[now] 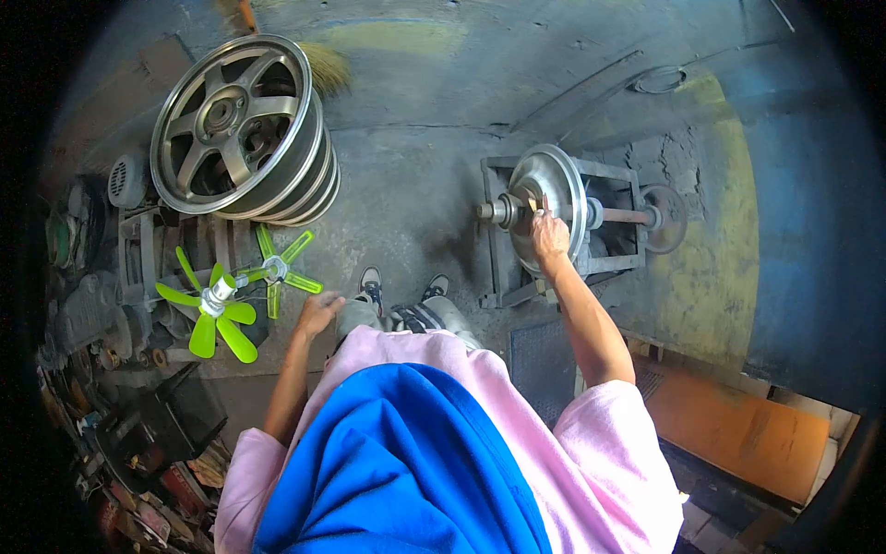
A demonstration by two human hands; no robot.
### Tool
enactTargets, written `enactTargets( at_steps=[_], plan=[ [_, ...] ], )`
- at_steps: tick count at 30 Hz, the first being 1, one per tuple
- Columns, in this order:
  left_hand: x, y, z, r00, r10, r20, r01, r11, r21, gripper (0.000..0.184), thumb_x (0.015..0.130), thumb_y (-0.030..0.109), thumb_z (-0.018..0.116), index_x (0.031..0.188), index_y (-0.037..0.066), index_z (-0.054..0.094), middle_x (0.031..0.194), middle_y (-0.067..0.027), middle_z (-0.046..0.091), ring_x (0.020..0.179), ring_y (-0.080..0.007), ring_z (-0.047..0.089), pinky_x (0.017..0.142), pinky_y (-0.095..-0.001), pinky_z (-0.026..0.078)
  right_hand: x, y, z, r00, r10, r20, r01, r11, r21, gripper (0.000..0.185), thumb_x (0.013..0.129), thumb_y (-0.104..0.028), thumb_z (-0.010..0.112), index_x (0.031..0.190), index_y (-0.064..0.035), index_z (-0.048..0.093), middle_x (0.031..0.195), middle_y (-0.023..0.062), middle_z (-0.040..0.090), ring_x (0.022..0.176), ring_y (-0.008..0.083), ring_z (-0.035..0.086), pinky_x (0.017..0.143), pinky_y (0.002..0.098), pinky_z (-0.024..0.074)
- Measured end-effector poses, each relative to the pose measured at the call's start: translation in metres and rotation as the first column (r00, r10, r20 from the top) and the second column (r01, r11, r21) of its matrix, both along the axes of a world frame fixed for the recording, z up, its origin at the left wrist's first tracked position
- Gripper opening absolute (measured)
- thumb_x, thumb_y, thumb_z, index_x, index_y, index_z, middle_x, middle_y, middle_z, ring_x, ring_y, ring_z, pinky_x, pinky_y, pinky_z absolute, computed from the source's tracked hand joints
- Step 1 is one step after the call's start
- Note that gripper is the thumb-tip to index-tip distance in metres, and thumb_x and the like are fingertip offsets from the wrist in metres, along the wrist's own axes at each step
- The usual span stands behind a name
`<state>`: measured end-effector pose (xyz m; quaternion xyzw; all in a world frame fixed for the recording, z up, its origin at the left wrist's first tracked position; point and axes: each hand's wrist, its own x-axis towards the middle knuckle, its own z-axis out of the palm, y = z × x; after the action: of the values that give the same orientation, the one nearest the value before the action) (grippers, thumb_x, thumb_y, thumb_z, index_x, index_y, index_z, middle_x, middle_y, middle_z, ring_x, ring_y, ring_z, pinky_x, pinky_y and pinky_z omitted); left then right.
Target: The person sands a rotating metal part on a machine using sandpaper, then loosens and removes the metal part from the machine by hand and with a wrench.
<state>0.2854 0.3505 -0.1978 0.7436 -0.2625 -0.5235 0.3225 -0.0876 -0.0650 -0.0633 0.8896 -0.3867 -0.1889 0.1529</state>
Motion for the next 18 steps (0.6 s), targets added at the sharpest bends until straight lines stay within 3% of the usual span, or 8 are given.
enactTargets(
  at_steps=[4, 7, 12, 14, 15, 16, 18],
  plan=[
    [-0.006, 0.011, -0.017, 0.999, 0.006, -0.036, -0.005, 1.0, 0.03, 0.044, 0.095, 0.027, 0.071, 0.125, -0.005, 0.068, 0.118, -0.0183, 0.073, 0.1, -0.0234, 0.07, 0.084, -0.0346, 0.057, -0.002, 0.014, -0.013, 0.994, -0.099, 0.045, 0.095, 0.992, 0.083, 0.026, 0.096, -0.015, 0.05, 0.113, 0.0005, 0.064, 0.094, 0.0172, 0.068, 0.078, 0.0332, 0.07, 0.069, 0.0431, 0.0557],
    [-0.005, 0.018, -0.023, 0.998, 0.004, -0.06, -0.002, 1.0, 0.031, 0.044, 0.095, 0.027, 0.072, 0.125, -0.005, 0.068, 0.118, -0.0177, 0.073, 0.099, -0.0226, 0.071, 0.083, -0.0349, 0.057, -0.001, 0.028, -0.015, 0.969, -0.117, 0.216, 0.117, 0.993, 0.014, 0.023, 0.095, -0.014, 0.052, 0.108, 0.001, 0.063, 0.093, 0.0186, 0.067, 0.077, 0.0354, 0.07, 0.067, 0.0456, 0.0559],
    [0.003, 0.016, -0.02, 0.991, 0.054, -0.125, -0.055, 0.999, -0.003, 0.047, 0.095, 0.028, 0.072, 0.128, -0.005, 0.066, 0.117, -0.016, 0.073, 0.098, -0.0232, 0.071, 0.083, -0.0355, 0.058, 0.008, 0.026, -0.004, 0.981, -0.139, 0.133, 0.144, 0.989, -0.029, 0.023, 0.096, -0.015, 0.052, 0.108, 0.0011, 0.063, 0.092, 0.0186, 0.067, 0.077, 0.0332, 0.071, 0.067, 0.0431, 0.0567],
    [0.009, 0.016, -0.029, 0.984, 0.104, -0.144, -0.103, 0.995, 0.017, 0.043, 0.093, 0.026, 0.072, 0.123, -0.005, 0.069, 0.118, -0.021, 0.073, 0.11, -0.0278, 0.071, 0.096, -0.0364, 0.054, 0.006, 0.018, 0.004, 0.98, -0.115, 0.165, 0.13, 0.988, -0.083, 0.022, 0.097, -0.015, 0.051, 0.104, 0.0008, 0.064, 0.091, 0.0182, 0.067, 0.076, 0.0323, 0.071, 0.067, 0.0425, 0.0572],
    [0.01, 0.013, -0.028, 0.985, 0.095, -0.146, -0.094, 0.995, 0.014, 0.043, 0.093, 0.026, 0.072, 0.123, -0.005, 0.069, 0.118, -0.021, 0.073, 0.11, -0.0278, 0.071, 0.096, -0.0364, 0.054, 0.006, 0.016, 0.013, 0.969, -0.171, 0.176, 0.189, 0.978, -0.085, 0.019, 0.096, -0.014, 0.052, 0.1, -0.0001, 0.065, 0.09, 0.0175, 0.067, 0.075, 0.0318, 0.072, 0.065, 0.0419, 0.0573],
    [0.012, 0.011, -0.028, 0.989, 0.078, -0.128, -0.074, 0.997, 0.035, 0.044, 0.093, 0.026, 0.072, 0.123, -0.005, 0.069, 0.119, -0.0208, 0.073, 0.111, -0.0275, 0.07, 0.096, -0.0364, 0.054, 0.002, 0.015, 0.02, 0.984, -0.112, 0.139, 0.136, 0.975, -0.177, 0.013, 0.094, -0.014, 0.057, 0.097, -0.0033, 0.065, 0.086, 0.0131, 0.067, 0.07, 0.0271, 0.074, 0.058, 0.036, 0.0604],
    [0.014, 0.001, -0.033, 0.992, 0.051, -0.114, -0.046, 0.998, 0.047, 0.044, 0.093, 0.026, 0.072, 0.123, -0.005, 0.069, 0.119, -0.0206, 0.073, 0.111, -0.0272, 0.07, 0.097, -0.0363, 0.053, -0.003, 0.014, 0.026, 0.989, -0.078, 0.125, 0.098, 0.982, -0.162, 0.012, 0.094, -0.013, 0.058, 0.097, -0.0044, 0.065, 0.085, 0.0131, 0.068, 0.071, 0.0265, 0.075, 0.058, 0.0349, 0.0605]
  ],
)
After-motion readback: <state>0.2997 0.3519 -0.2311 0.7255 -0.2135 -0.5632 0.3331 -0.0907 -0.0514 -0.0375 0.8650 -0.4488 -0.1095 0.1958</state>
